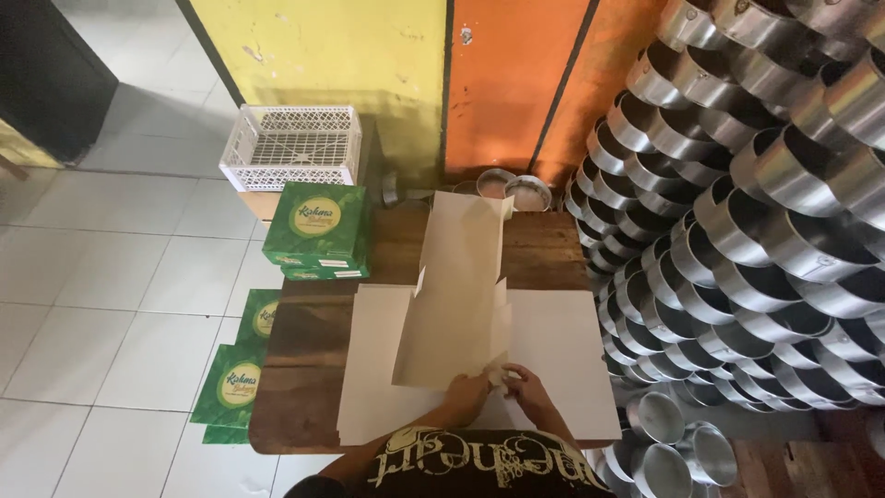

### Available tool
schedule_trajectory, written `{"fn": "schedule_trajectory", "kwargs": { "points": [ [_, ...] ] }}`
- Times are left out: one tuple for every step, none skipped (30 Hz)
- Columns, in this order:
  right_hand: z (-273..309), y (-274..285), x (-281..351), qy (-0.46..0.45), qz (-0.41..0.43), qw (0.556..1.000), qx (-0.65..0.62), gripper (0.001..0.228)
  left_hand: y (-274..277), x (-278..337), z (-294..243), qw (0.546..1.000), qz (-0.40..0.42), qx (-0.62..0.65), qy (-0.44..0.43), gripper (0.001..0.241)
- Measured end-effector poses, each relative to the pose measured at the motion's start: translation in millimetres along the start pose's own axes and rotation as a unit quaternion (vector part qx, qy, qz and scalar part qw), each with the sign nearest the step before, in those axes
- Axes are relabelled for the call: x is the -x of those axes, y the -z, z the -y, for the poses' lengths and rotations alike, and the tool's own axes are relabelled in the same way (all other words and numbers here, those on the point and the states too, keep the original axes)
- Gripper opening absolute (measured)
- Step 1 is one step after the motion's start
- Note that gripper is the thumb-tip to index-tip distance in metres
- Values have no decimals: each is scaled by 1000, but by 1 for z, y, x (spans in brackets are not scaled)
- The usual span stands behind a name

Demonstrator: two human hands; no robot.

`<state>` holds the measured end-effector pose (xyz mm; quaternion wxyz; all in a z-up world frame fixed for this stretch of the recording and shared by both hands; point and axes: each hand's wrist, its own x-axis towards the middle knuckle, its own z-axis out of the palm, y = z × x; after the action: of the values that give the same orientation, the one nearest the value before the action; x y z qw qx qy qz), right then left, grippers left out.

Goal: The recorder is folding a cardboard bakery box into its final shape on a wooden table.

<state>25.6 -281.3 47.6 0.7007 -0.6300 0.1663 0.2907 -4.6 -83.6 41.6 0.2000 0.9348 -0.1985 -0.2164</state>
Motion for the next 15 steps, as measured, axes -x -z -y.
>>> {"fn": "schedule_trajectory", "kwargs": {
  "points": [
    [-14, 8, -11, 0, 1, 1000, 0, 35, -1, 2, 2, 1000, 0, 0, 1, 42],
    [-28, 16, -23, -5, 8, 1000, -17, 30, -3, 4, 4, 998, -43, 27, -22, 54],
    [-43, 24, -34, -11, 15, 999, -34, 26, -5, 6, 6, 994, -85, 53, -46, 67],
    [-52, 25, -41, -11, 16, 999, -33, 26, 0, 8, 4, 994, -85, 53, -44, 67],
    [-60, 28, -49, -9, 22, 998, -54, 21, 5, 9, 2, 998, -50, 26, -38, 69],
    [-69, 31, -56, -6, 28, 997, -76, 17, 9, 10, 0, 999, -15, -1, -31, 70],
    [-73, 32, -58, -7, 27, 997, -75, 17, 6, 10, 1, 999, -15, 0, -31, 70],
    [-78, 32, -59, -7, 32, 995, -95, 15, 2, 11, 2, 999, -25, 10, -20, 68],
    [-82, 32, -61, -6, 38, 992, -117, 13, 0, 11, 5, 999, -36, 18, -9, 66],
    [-74, 25, -55, -6, 38, 992, -117, 13, 0, 11, 7, 999, -37, 17, -9, 66],
    [-67, 18, -49, -10, 25, 990, -137, 13, 0, 11, 8, 997, -68, 24, -35, 65],
    [-60, 11, -42, -15, 12, 987, -157, 14, -1, 12, 10, 993, -100, 31, -60, 64],
    [-62, 10, -43, -15, 13, 988, -156, 14, 16, 20, 2, 993, -101, 32, -59, 64],
    [-64, 9, -45, -11, -2, 984, -179, 13, 32, 29, -7, 998, -41, -17, -51, 67],
    [-65, 10, -47, -6, -16, 979, -201, 13, 48, 36, -16, 997, 19, -65, -42, 70]
  ]
}}
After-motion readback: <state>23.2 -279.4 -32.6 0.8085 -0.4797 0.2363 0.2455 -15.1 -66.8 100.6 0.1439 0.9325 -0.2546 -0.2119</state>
